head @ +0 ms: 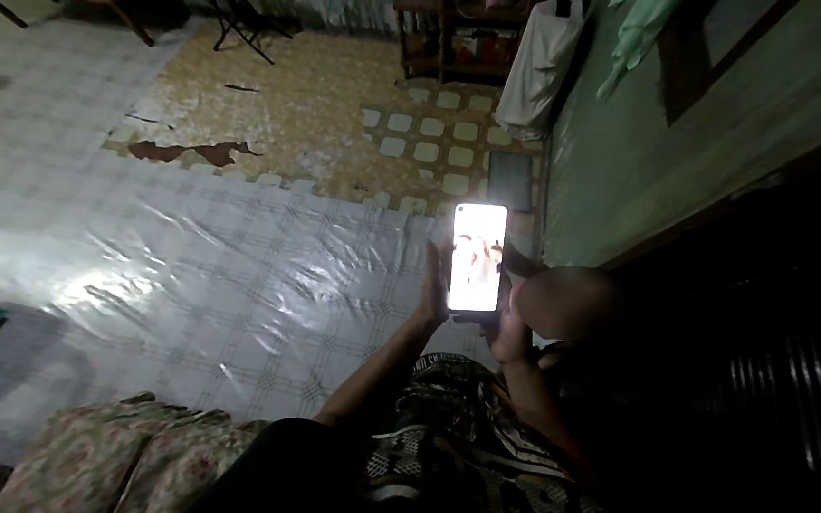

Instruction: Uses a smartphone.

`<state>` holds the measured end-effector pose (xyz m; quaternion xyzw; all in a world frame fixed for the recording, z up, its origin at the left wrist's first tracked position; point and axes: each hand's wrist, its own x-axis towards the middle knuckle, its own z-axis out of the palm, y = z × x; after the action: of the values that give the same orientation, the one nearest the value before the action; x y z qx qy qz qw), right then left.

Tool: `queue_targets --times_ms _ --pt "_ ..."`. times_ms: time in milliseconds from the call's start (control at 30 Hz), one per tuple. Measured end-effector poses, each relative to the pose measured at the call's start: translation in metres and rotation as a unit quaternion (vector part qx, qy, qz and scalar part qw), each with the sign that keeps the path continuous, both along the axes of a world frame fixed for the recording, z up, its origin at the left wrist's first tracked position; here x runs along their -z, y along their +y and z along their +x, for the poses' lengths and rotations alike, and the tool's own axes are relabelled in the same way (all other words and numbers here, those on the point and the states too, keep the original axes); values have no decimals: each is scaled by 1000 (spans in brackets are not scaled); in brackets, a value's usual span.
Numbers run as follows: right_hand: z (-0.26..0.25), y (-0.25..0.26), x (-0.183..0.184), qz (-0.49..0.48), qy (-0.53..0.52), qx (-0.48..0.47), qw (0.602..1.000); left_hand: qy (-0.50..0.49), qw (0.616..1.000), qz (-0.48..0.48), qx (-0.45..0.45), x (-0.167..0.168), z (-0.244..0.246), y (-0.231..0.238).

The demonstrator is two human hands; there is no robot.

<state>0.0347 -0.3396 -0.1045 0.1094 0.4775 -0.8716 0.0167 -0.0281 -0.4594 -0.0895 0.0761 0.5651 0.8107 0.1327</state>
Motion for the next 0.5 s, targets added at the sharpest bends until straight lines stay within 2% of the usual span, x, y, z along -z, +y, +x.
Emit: queue_targets --times_ms 167,300,400,500 --pt "5 -2 -2 51 19 15 998 -75 993 80 32 0 -2 1" --pt "7 -4 -3 68 16 17 997 -121 986 102 52 -4 -1 -2" --pt "7 -6 1 58 20 1 998 -113 987 95 70 -6 0 -9" --pt "7 -9 2 57 30 -16 998 -94 990 93 44 -6 -4 -19"
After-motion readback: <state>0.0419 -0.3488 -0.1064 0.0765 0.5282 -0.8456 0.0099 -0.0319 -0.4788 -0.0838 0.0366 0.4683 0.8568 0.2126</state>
